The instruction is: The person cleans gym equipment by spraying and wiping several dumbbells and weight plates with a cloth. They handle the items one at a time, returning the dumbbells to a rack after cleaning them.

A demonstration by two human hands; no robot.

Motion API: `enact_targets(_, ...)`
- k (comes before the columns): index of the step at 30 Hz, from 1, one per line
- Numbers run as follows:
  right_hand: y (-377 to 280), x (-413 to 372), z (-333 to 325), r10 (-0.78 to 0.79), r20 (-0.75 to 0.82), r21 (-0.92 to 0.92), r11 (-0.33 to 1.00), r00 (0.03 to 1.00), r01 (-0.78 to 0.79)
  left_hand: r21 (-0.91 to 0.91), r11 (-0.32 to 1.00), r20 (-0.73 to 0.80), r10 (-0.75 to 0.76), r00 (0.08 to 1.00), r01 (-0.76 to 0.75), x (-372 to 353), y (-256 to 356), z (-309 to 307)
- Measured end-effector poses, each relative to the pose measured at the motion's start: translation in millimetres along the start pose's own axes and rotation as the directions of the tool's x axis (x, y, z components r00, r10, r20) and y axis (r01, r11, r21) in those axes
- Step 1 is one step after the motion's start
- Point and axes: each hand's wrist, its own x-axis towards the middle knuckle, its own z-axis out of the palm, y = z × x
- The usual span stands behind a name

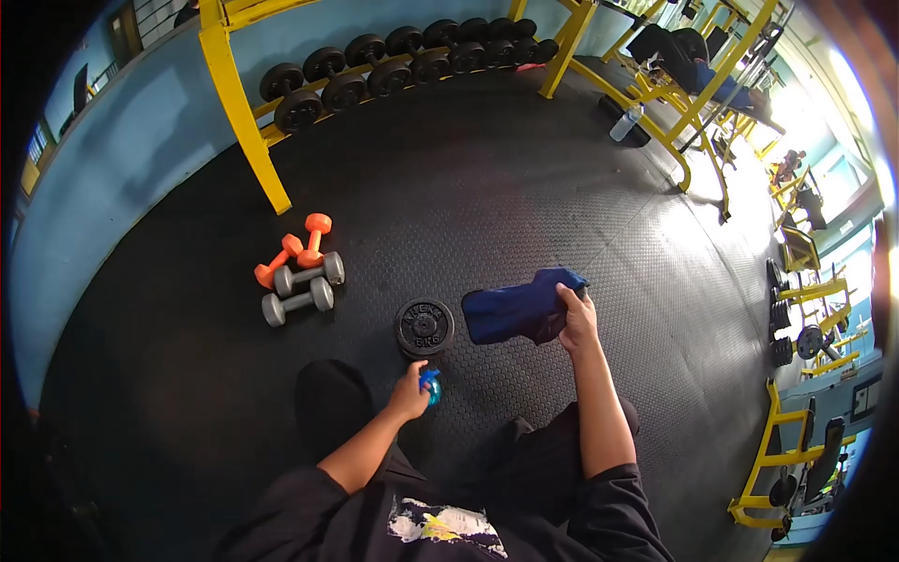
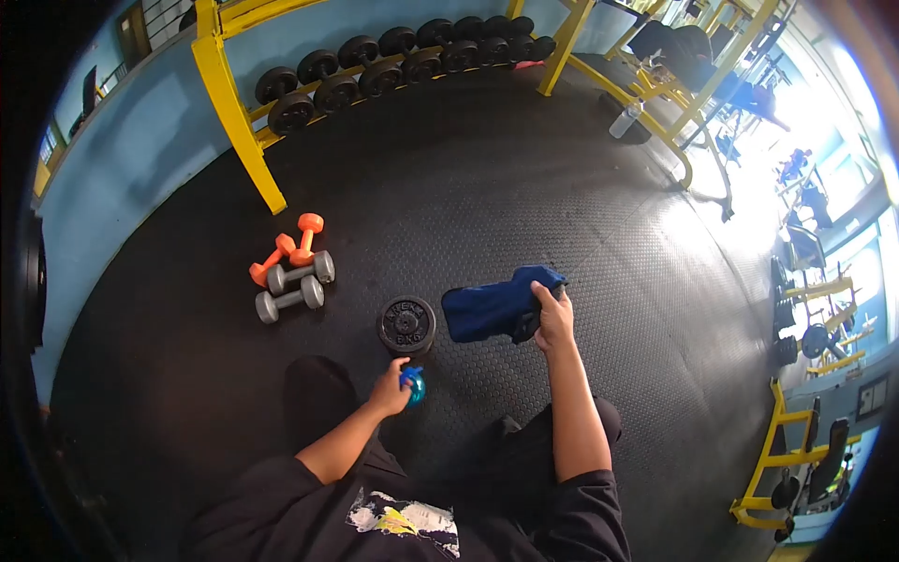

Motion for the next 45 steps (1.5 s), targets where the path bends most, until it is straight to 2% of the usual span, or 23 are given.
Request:
enact_targets(2, 7.0, -3.5, 0.4, -0.051, 0.015, -0.176, 0.983, 0.999, 0.053, 0.110, 0.987, -0.150, 0.135, 0.979, -0.119, -1.2, -18.4, -16.7)
enact_targets(4, 11.6, -9.3, 5.2, -0.053, 0.022, -0.250, 0.967, 0.998, 0.057, 0.101, 0.994, -0.206, 0.068, 0.976, -0.048, -1.5, -3.9, -42.9)
enact_targets(7, 35.2, -9.1, 9.2, -0.025, 0.123, -0.556, 0.826, 0.992, 0.090, 0.094, 0.995, -0.279, 0.067, 0.958, -0.043, 15.0, -13.3, -77.5)
enact_targets(8, 46.9, -12.7, 15.6, -0.086, 0.239, -0.692, 0.684, 0.967, 0.232, 0.158, 0.987, -0.291, 0.050, 0.956, -0.003, 27.4, -22.5, -85.0)
enact_targets(9, 51.0, -28.8, 33.9, 0.004, 0.219, -0.785, 0.595, 0.976, 0.173, 0.221, 0.974, -0.301, 0.031, 0.953, 0.039, 38.8, -34.6, -89.7)
enact_targets(11, 107.7, -19.1, 28.5, 0.103, 0.381, -0.898, 0.277, 0.919, 0.341, 0.267, 0.961, -0.303, 0.014, 0.953, 0.071, 58.9, -54.9, -97.3)
enact_targets(12, 133.0, -25.3, 31.7, 0.049, 0.518, -0.846, 0.173, 0.854, 0.504, 0.313, 0.945, -0.299, 0.001, 0.954, 0.097, 66.6, -62.4, -100.2)
enact_targets(13, 158.4, -28.1, 31.0, 0.181, 0.619, -0.753, -0.138, 0.764, 0.643, 0.372, 0.922, -0.272, 0.000, 0.962, 0.106, 74.8, -65.8, -104.7)
enact_targets(14, 183.1, -34.8, 30.4, 0.270, 0.659, -0.670, -0.212, 0.702, 0.711, 0.371, 0.921, -0.278, -0.007, 0.960, 0.115, 74.4, -57.7, -109.2)
enact_targets(16, 197.4, -70.0, 39.4, 0.227, 0.664, -0.660, -0.270, 0.713, 0.701, 0.509, 0.840, -0.299, -0.031, 0.954, 0.188, 63.3, -20.1, -114.5)
enact_targets(20, 217.8, -86.2, 32.2, 0.156, 0.689, -0.669, -0.240, 0.708, 0.703, 0.506, 0.845, -0.247, -0.051, 0.968, 0.174, 55.0, -17.3, -108.7)
enact_targets(23, 214.8, -96.9, 48.1, 0.322, 0.673, -0.629, -0.225, 0.666, 0.744, 0.500, 0.844, -0.254, -0.072, 0.965, 0.195, 56.5, -36.4, -102.6)
enact_targets(26, 230.9, -85.3, 66.5, 0.184, 0.775, -0.578, -0.179, 0.605, 0.796, 0.509, 0.835, -0.255, -0.087, 0.963, 0.211, 55.3, -23.8, -105.5)
enact_targets(28, 237.3, -75.4, 85.2, 0.181, 0.762, -0.591, -0.199, 0.622, 0.782, 0.527, 0.816, -0.268, -0.108, 0.957, 0.239, 49.4, -3.5, -105.8)
enact_targets(30, 235.7, -60.4, 101.6, 0.103, 0.719, -0.667, -0.179, 0.688, 0.723, 0.797, 0.573, -0.407, 0.277, 0.870, 0.191, 44.8, 3.6, -90.3)
enact_targets(32, 233.1, -47.5, 116.3, 0.123, 0.672, -0.705, -0.194, 0.730, 0.682, 0.691, 0.719, -0.342, 0.412, 0.845, -0.071, 58.7, 2.7, -83.9)
enact_targets(33, 237.5, -38.8, 119.7, 0.070, 0.633, -0.751, -0.187, 0.771, 0.633, 0.416, 0.895, -0.281, 0.295, 0.913, -0.161, 62.6, 1.2, -81.0)
enact_targets(34, 241.6, -32.0, 121.4, 0.019, 0.588, -0.794, -0.179, 0.809, 0.581, 0.419, 0.893, -0.278, 0.299, 0.913, -0.165, 67.9, -0.8, -79.5)
enact_targets(36, 248.9, -29.7, 122.6, -0.005, 0.575, -0.802, -0.199, 0.818, 0.563, -0.095, 0.995, -0.377, -0.029, 0.926, -0.007, 77.4, -3.7, -73.9)
enact_targets(37, 251.6, -33.7, 122.1, -0.044, 0.626, -0.766, -0.223, 0.778, 0.604, -0.250, 0.968, -0.341, -0.077, 0.937, -0.012, 82.3, -6.7, -76.0)
enact_targets(40, 256.6, -53.4, 110.1, -0.011, 0.707, -0.687, -0.246, 0.707, 0.684, -0.290, 0.956, -0.376, -0.076, 0.924, -0.040, 81.8, -1.2, -70.8)
enact_targets(42, 251.2, -75.1, 95.5, 0.036, 0.789, -0.600, -0.175, 0.614, 0.781, -0.407, 0.912, -0.299, -0.089, 0.950, -0.043, 82.0, 4.0, -73.6)
enact_targets(45, 233.7, -88.2, 69.0, 0.120, 0.767, -0.603, -0.200, 0.630, 0.772, -0.342, 0.937, -0.209, -0.145, 0.967, 0.066, 70.8, 36.4, -83.5)
